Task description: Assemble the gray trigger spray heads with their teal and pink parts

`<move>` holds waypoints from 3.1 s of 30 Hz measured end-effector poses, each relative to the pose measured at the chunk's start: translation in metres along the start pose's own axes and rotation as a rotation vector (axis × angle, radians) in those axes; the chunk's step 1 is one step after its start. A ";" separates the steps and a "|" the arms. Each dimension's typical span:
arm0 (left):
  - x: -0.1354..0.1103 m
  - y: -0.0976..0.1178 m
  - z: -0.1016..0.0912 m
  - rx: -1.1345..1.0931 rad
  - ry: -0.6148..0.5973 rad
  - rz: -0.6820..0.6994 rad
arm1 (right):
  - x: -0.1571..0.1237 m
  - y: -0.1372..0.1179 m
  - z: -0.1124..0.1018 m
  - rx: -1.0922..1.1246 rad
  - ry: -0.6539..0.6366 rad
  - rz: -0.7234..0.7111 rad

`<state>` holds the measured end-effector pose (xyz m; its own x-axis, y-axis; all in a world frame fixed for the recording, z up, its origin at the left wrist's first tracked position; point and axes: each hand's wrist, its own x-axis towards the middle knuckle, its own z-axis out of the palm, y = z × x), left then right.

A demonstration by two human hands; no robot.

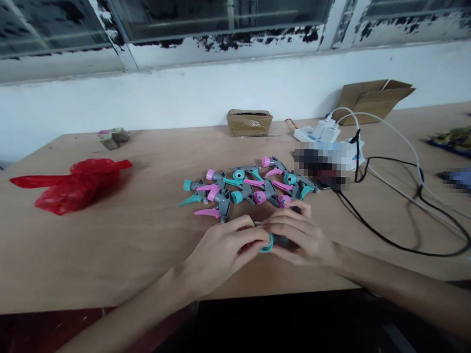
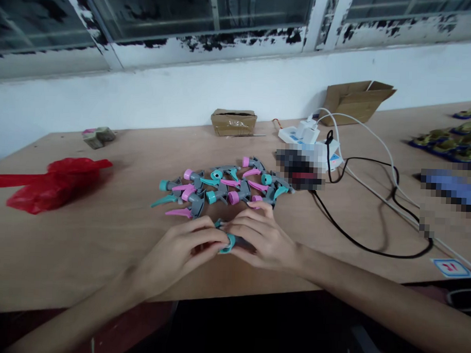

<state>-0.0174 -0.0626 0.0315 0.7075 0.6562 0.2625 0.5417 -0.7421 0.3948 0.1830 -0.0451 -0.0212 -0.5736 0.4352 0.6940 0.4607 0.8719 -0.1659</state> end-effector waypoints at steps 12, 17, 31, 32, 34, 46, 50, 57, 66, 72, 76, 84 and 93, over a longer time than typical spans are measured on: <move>-0.061 -0.018 -0.003 0.093 0.379 -0.120 | 0.033 0.044 -0.033 -0.311 0.099 0.207; -0.063 -0.026 0.003 0.150 0.261 -0.271 | 0.043 0.099 -0.033 -0.465 0.106 0.315; -0.041 -0.061 -0.013 0.428 0.114 -0.472 | 0.048 0.053 -0.024 -0.049 -0.066 0.371; -0.039 -0.061 -0.012 0.421 0.102 -0.475 | 0.048 0.048 -0.022 -0.029 -0.076 0.355; -0.035 -0.057 -0.012 0.415 0.105 -0.441 | 0.051 0.039 -0.017 0.024 -0.107 0.337; -0.035 0.025 -0.015 0.504 0.175 -0.069 | 0.057 0.008 -0.009 0.197 -0.190 0.288; -0.025 0.022 -0.001 0.399 0.104 0.046 | 0.045 0.010 -0.008 0.176 -0.244 0.293; 0.000 0.000 -0.008 -0.088 0.103 -0.082 | 0.027 0.016 -0.004 0.123 -0.155 0.328; 0.017 -0.048 0.004 -0.691 -0.185 -0.382 | 0.021 0.010 -0.002 0.156 -0.142 0.297; 0.009 -0.051 0.005 -0.631 -0.295 -0.329 | 0.021 0.006 -0.001 0.439 -0.348 0.194; 0.007 -0.048 0.008 -0.472 -0.259 -0.253 | 0.020 0.003 -0.001 0.523 -0.393 0.242; 0.006 -0.051 0.017 -0.525 -0.158 -0.255 | 0.016 0.003 -0.001 0.521 -0.351 0.265; 0.010 -0.047 0.016 -0.360 -0.209 -0.206 | 0.012 -0.001 0.003 0.510 -0.328 0.244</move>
<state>-0.0284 -0.0232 0.0015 0.6976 0.7161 -0.0219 0.5148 -0.4798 0.7105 0.1738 -0.0400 -0.0150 -0.7074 0.6094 0.3580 0.2710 0.7017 -0.6589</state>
